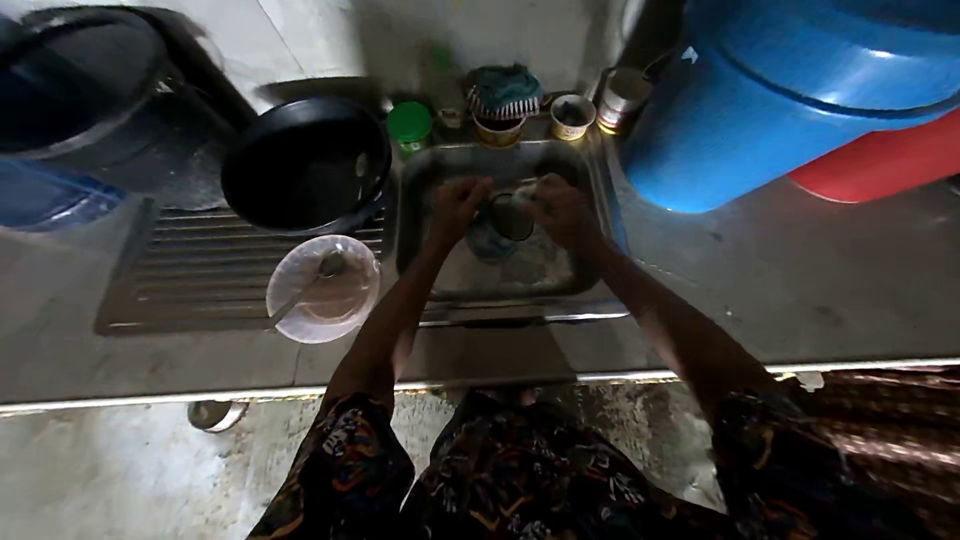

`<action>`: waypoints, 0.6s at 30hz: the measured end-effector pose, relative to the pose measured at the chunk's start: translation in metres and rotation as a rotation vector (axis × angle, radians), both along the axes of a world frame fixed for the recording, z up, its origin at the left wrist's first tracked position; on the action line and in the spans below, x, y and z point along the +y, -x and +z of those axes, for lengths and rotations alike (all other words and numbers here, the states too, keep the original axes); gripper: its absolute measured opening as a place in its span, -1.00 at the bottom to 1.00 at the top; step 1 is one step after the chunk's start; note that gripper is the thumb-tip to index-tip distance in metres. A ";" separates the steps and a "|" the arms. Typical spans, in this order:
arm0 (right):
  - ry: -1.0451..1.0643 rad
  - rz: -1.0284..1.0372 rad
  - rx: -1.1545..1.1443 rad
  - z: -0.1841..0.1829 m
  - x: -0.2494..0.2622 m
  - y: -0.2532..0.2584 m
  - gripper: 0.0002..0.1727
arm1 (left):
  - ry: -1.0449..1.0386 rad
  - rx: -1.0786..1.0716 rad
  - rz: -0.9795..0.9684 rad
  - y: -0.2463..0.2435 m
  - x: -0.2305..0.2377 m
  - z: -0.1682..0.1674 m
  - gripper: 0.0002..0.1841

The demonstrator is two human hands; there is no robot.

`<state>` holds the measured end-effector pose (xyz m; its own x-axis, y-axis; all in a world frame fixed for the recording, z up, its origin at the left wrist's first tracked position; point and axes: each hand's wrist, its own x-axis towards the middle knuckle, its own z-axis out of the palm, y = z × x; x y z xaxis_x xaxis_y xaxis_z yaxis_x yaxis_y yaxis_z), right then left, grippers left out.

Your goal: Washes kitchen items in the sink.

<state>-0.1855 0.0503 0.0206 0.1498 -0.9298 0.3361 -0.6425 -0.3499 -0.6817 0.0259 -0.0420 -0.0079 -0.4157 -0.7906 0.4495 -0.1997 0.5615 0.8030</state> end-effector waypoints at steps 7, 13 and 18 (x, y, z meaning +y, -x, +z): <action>-0.779 0.094 0.610 -0.001 0.001 -0.055 -0.40 | 0.246 -0.368 -0.155 0.023 0.018 0.048 -0.66; -0.729 -0.265 -0.449 -0.046 0.009 -0.044 -0.66 | 0.523 -0.416 -0.074 0.029 0.045 0.031 -0.72; -0.661 -0.220 -0.328 -0.042 0.018 -0.059 -0.61 | 0.276 -0.595 -0.109 0.023 0.040 0.039 -0.62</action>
